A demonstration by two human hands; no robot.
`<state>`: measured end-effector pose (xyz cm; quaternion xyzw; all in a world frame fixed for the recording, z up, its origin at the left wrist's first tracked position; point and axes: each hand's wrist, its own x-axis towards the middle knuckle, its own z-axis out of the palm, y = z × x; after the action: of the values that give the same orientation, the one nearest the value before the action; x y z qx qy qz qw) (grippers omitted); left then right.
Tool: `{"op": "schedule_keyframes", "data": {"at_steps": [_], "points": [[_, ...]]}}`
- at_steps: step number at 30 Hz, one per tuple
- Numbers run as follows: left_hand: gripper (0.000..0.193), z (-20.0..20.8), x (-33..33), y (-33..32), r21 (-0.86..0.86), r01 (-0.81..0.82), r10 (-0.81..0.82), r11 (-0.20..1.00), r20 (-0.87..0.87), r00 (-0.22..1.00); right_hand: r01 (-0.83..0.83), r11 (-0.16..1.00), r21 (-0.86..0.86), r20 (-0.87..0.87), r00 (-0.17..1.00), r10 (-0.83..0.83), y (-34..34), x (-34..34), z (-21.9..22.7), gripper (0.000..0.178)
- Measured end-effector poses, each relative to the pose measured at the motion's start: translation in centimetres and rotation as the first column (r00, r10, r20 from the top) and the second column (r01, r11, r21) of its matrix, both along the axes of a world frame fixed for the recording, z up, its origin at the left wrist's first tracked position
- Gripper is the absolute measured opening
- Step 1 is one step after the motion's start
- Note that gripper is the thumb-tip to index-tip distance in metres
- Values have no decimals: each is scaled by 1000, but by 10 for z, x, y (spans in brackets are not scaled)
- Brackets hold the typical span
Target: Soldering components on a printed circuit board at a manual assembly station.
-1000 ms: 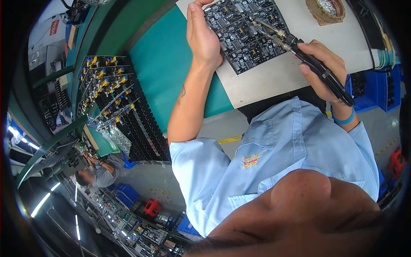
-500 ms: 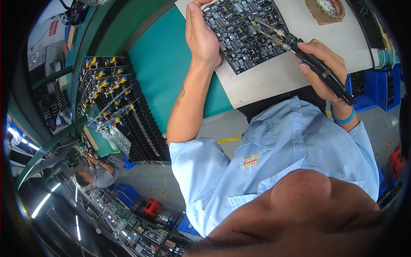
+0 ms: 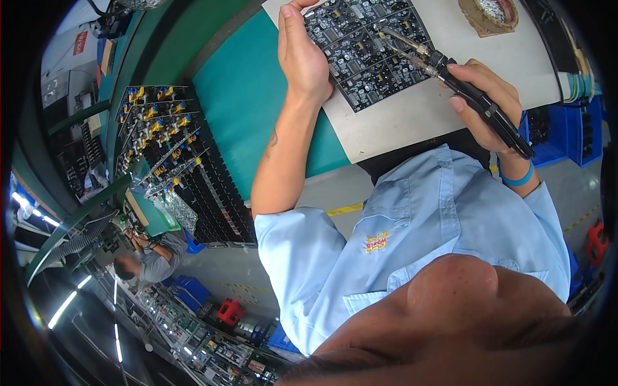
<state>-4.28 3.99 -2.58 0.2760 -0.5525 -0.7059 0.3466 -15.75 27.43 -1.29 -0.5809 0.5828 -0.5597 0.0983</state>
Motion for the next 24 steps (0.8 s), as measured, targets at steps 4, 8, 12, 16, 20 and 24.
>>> {"op": "schedule_keyframes", "data": {"at_steps": [4, 8, 12, 16, 20, 24], "points": [[43, 2, 0, 2, 19, -3, 2, 1000, 8, 1000, -8, 1000, 1, 3, 1000, 8, 0, 0, 0, 40], [42, 2, 0, 1, 22, -8, 8, 1000, 21, 1000, -16, 1000, 4, 7, 1000, 16, 2, -1, 0, 40], [42, 2, 1, 1, 23, -15, 14, 1000, 35, 999, -12, 1000, 9, -1, 1000, 12, 2, -1, -1, 40], [42, 3, 0, 1, 28, -6, 5, 1000, 33, 999, 0, 1000, -13, 7, 1000, 0, 1, -1, -4, 40], [43, 4, 0, 2, 31, -7, 6, 1000, 32, 999, -4, 1000, -12, 11, 1000, 4, 2, 0, -2, 40], [43, 3, 0, 2, 29, -11, 10, 1000, 31, 999, -9, 1000, 0, 10, 1000, 9, 2, 0, -1, 40]]}}
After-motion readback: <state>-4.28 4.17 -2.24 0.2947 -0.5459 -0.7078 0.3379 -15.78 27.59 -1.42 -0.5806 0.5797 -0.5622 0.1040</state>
